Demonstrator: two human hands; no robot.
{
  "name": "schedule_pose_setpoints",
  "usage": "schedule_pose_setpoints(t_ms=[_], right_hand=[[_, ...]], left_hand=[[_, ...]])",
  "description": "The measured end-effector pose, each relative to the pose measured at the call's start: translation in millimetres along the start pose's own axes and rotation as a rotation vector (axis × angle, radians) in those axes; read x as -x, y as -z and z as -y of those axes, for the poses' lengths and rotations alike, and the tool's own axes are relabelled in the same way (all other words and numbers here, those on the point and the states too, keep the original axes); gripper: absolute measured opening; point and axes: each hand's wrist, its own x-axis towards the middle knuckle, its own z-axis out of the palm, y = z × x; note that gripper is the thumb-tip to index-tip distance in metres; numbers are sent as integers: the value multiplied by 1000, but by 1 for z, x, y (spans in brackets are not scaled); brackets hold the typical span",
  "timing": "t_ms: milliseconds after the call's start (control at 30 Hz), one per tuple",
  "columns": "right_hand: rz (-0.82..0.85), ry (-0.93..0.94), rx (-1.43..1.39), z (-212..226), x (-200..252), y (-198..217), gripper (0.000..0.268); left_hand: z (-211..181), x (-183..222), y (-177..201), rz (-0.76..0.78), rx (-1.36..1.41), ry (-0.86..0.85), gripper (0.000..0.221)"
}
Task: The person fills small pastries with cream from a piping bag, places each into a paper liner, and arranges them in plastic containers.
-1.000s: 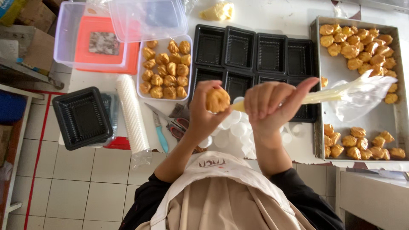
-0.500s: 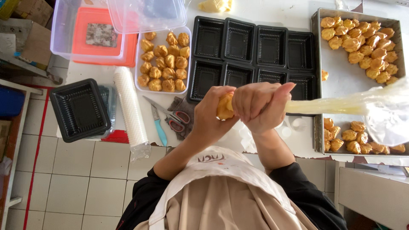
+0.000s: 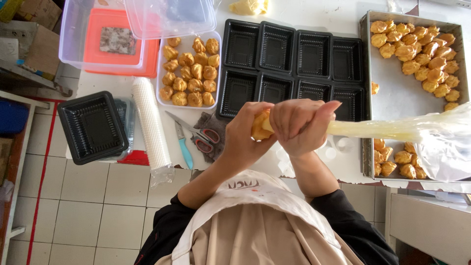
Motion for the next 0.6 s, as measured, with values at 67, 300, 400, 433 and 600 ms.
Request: schedule_pose_setpoints(t_ms=[67, 300, 400, 433, 600], right_hand=[[-31, -44, -137, -9, 0, 7, 77], [-102, -161, -283, -3, 7, 30, 75], [-95, -205, -201, -3, 10, 37, 75], [-88, -220, -178, -5, 11, 39, 76], [-53, -241, -15, -21, 26, 61, 73]], left_hand=[[11, 2, -2, 3, 3, 14, 54], [167, -29, 5, -133, -302, 223, 57], [288, -65, 22, -367, -373, 222, 85], [322, -76, 28, -440, -473, 115, 89], [345, -96, 36, -339, -625, 369, 101]])
